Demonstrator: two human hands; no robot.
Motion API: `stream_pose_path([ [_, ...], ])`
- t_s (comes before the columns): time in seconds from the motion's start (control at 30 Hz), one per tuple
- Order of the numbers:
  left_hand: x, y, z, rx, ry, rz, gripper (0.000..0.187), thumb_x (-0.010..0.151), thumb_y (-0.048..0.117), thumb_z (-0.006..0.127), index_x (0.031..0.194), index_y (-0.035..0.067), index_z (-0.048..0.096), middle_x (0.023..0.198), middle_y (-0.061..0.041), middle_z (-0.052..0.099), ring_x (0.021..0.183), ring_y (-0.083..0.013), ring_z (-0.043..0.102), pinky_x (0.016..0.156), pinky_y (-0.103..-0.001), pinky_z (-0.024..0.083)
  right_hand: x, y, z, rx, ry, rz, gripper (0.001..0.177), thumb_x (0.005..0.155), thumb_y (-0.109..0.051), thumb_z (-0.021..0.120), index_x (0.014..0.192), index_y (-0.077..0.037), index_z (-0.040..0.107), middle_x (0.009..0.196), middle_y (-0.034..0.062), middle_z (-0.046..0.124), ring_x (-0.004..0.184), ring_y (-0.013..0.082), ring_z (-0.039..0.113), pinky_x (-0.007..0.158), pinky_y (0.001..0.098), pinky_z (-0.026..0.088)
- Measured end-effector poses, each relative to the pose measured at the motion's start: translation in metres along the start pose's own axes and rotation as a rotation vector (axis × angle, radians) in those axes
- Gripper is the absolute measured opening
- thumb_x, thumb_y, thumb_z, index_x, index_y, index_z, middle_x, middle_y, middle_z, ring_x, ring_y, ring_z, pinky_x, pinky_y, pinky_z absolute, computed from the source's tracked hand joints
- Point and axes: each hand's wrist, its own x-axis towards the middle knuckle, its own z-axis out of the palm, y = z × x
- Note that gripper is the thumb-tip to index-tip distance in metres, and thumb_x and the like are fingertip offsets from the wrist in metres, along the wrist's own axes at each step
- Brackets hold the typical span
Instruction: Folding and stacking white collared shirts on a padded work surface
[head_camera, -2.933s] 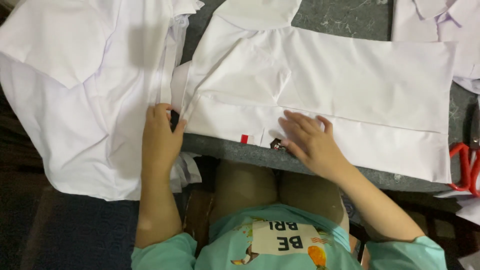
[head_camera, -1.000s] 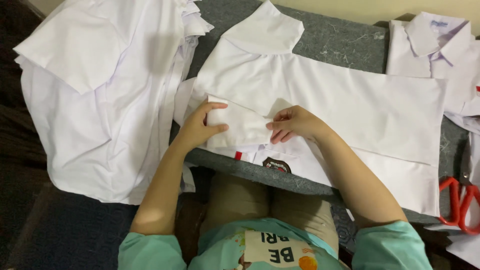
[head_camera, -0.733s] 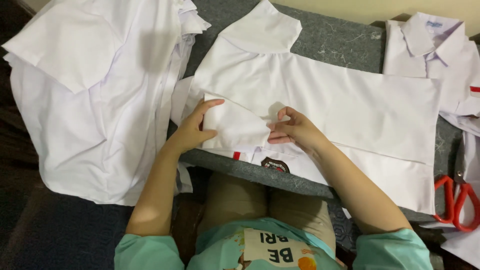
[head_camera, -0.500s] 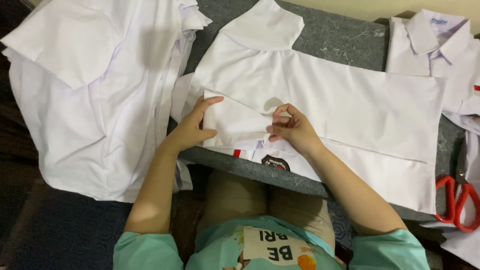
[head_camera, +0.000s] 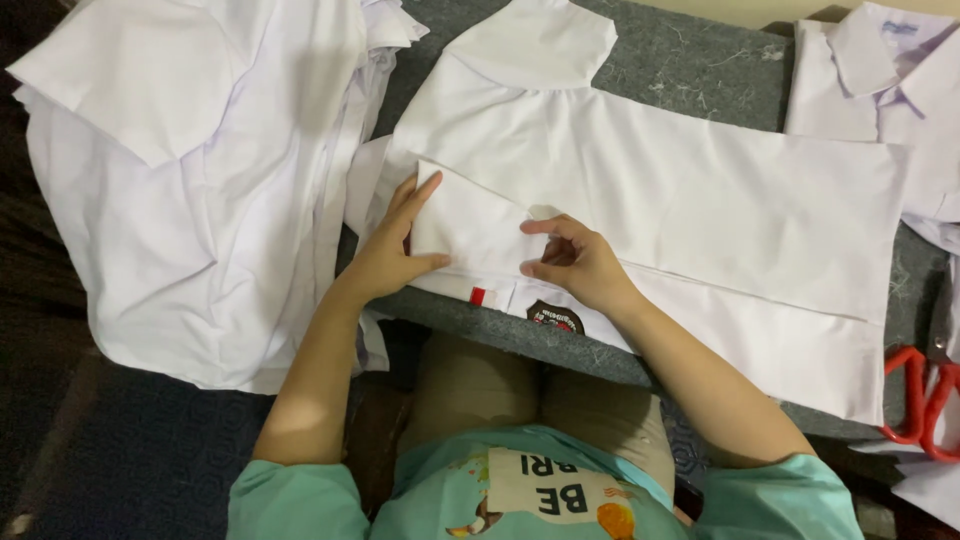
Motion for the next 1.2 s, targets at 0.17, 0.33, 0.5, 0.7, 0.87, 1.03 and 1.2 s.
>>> stream_pose_path([
  [0.17,-0.001,0.006,-0.006,0.068,-0.065,-0.078,0.113,0.075,0.005,0.084,0.167,0.020,0.019,0.169,-0.022,0.010,0.154,-0.0449,0.021,0.125,-0.055,0.020,-0.002,-0.001,-0.004,-0.063,-0.076,-0.023,0.063,0.075,0.002,0.085,0.134,-0.007,0.066,0.112,0.0084,0.058,0.081,0.0171,0.066,0.075,0.0288,0.062],
  [0.33,-0.006,0.028,-0.012,0.137,-0.068,-0.139,0.119,0.072,0.007,0.087,0.167,0.016,0.014,0.169,-0.023,0.002,0.149,-0.0517,0.028,0.123,-0.057,0.028,-0.003,-0.020,-0.016,-0.150,-0.144,-0.042,0.066,0.074,0.006,0.081,0.137,-0.006,0.064,0.112,0.0104,0.053,0.077,0.0200,0.068,0.069,0.0316,0.061],
  [0.5,-0.021,0.052,-0.017,0.220,0.147,-0.053,0.091,0.090,0.008,0.073,0.165,0.010,0.021,0.165,-0.029,-0.001,0.146,-0.0561,0.029,0.112,-0.055,0.046,0.001,-0.025,-0.036,-0.158,0.060,-0.075,0.063,0.080,-0.012,0.087,0.137,-0.008,0.061,0.111,0.0079,0.042,0.077,0.0158,0.055,0.066,0.0254,0.052],
  [0.7,0.011,0.014,0.052,0.686,0.151,0.244,0.051,0.109,0.022,0.046,0.156,0.004,0.042,0.168,-0.019,0.029,0.155,-0.0401,0.025,0.117,-0.065,0.024,-0.012,-0.045,0.002,-0.843,-0.057,-0.568,0.063,0.106,-0.038,0.053,0.158,-0.007,0.038,0.164,0.0229,0.032,0.153,0.0380,0.026,0.114,0.0708,0.022],
  [0.87,0.009,-0.008,0.067,0.789,0.095,0.120,0.071,0.106,0.043,0.049,0.160,0.000,0.032,0.169,-0.022,0.024,0.157,-0.0384,0.019,0.124,-0.056,0.016,-0.012,-0.025,0.006,-1.109,-0.321,-0.299,0.076,0.107,-0.057,0.037,0.166,-0.013,0.018,0.173,0.0100,0.014,0.159,0.0302,0.011,0.117,0.0696,0.014],
  [1.03,0.011,0.005,0.050,0.790,0.102,0.123,0.093,0.094,0.054,0.063,0.157,-0.008,0.031,0.164,-0.029,0.029,0.154,-0.0425,0.025,0.125,-0.052,0.020,-0.017,-0.047,-0.018,-1.153,-0.377,-0.211,0.081,0.104,-0.064,0.033,0.166,-0.016,0.013,0.173,0.0088,0.013,0.159,0.0265,0.015,0.118,0.0700,0.012],
  [1.2,0.047,0.009,0.020,0.721,0.346,0.266,0.060,0.099,0.038,0.069,0.141,-0.004,0.058,0.143,-0.028,0.057,0.132,-0.0424,0.056,0.111,-0.049,0.044,-0.034,-0.056,-0.114,-1.133,-0.162,0.006,0.067,0.101,-0.050,0.050,0.158,-0.014,0.040,0.166,0.0160,0.036,0.153,0.0337,0.032,0.115,0.0751,0.018],
])
